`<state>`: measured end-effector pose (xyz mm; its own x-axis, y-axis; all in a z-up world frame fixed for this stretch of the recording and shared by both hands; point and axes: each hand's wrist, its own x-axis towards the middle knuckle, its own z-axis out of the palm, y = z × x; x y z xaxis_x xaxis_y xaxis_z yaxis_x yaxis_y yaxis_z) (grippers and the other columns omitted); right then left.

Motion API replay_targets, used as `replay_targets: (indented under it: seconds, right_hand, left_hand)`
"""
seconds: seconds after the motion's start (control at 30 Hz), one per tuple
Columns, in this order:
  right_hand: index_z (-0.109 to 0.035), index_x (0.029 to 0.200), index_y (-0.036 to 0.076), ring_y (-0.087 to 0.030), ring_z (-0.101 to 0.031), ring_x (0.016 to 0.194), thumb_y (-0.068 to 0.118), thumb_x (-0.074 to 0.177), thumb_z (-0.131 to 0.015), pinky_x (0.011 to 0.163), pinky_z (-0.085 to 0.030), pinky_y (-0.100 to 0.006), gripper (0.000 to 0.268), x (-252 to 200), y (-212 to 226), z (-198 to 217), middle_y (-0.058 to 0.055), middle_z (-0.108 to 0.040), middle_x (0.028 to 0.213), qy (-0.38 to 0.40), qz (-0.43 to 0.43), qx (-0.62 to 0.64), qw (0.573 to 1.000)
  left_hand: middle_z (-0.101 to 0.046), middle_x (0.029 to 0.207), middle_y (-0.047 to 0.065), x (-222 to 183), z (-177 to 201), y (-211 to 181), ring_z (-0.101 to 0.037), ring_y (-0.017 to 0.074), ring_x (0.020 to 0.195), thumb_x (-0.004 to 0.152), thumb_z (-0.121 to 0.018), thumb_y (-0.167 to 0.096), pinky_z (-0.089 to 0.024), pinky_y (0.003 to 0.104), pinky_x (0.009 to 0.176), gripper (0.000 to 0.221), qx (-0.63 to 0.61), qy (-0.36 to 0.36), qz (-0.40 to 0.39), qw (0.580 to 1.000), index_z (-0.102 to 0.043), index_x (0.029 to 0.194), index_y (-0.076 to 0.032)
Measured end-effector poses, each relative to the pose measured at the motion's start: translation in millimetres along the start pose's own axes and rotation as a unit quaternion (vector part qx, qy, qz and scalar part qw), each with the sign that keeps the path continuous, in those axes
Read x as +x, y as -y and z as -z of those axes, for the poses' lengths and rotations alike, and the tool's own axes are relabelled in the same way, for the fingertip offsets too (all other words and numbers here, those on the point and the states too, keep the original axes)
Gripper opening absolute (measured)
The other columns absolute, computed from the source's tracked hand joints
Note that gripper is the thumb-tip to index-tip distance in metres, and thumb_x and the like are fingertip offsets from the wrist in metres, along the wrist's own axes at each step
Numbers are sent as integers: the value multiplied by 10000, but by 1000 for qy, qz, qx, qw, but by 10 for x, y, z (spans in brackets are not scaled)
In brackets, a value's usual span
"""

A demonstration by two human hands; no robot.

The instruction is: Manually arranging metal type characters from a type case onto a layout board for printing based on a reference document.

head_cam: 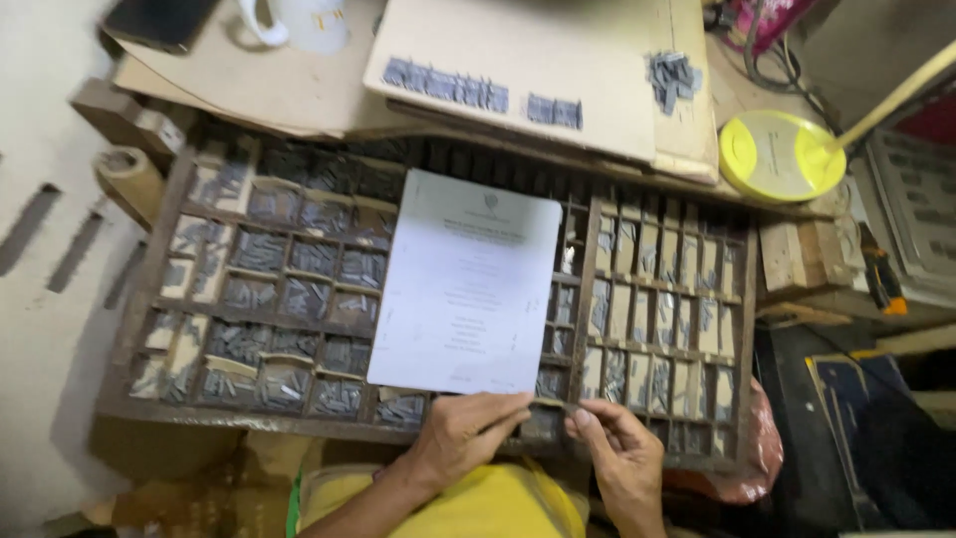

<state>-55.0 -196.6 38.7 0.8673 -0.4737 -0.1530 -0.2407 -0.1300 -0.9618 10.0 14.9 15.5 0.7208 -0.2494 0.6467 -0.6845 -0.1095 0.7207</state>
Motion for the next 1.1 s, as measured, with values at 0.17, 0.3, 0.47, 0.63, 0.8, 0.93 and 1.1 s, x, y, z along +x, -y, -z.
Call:
replay_targets:
  seconds: [0.17, 0.3, 0.47, 0.63, 0.8, 0.93, 1.1]
  right_hand:
    - [-773, 1060, -49, -218, -801, 781, 72, 904, -721, 779, -679, -312, 205, -129, 149, -22, -170, -823, 870, 26, 40, 7, 999]
    - [-763, 1068, -34, -206, -802, 793, 104, 921, -706, 775, -690, -309, 209, -123, 140, -7, -153, -818, 860, 53, 88, -1, 995]
    - [-760, 1065, -26, -214, -805, 822, 98, 923, -706, 795, -686, -313, 196, -145, 171, -7, -150, -815, 883, 50, 87, -1, 995]
    - [-763, 1005, -17, -175, -760, 762, 63, 913, -719, 756, -602, -284, 130, -137, 3, -36, -146, -813, 819, 35, 67, 19, 997]
    - [-680, 1041, -50, -243, -702, 644, 32, 882, -737, 636, -577, -312, 188, -25, -296, 25, -203, -725, 782, 201, -251, 311, 895]
    - [-678, 1019, -78, -254, -709, 664, -25, 888, -708, 676, -622, -302, 146, -45, -289, 50, -228, -720, 816, 238, -275, 357, 860]
    - [-726, 1351, 27, -132, -671, 687, 179, 924, -724, 712, -565, -246, 453, 40, 168, 91, -73, -753, 786, 236, -130, 34, 962]
  left_hand:
    - [-785, 1129, 130, -25, -74, 32, -810, 178, 880, 837, -885, -60, -691, 276, 803, 516, -17, 25, 3, 1000, -669, 1305, -37]
    - [-790, 1119, 124, 31, -89, 26, -802, 156, 846, 857, -875, -75, -695, 254, 757, 530, -26, 32, -9, 999, -645, 1332, -33]
    - [-794, 1111, 123, 24, -95, 28, -789, 151, 799, 863, -875, -77, -689, 256, 727, 534, -24, 33, -17, 999, -638, 1341, -43]
    - [-798, 1117, 112, 55, -26, -77, -790, 158, 794, 866, -872, -73, -678, 291, 711, 532, -55, 52, -22, 997, -644, 1346, -54]
    - [-798, 1151, 97, 214, 33, -232, -818, 239, 969, 891, -773, -12, -682, 348, 852, 395, -178, 94, 6, 979, -706, 1278, -62]
    - [-811, 1070, 77, 187, -21, -179, -804, 227, 928, 880, -766, -8, -666, 322, 826, 332, -197, 122, 8, 973, -739, 1208, -57]
    - [-821, 1053, 123, 139, 22, -108, -800, 192, 765, 896, -728, 26, -688, 311, 723, 493, -170, 196, 1, 966, -634, 1371, -68]
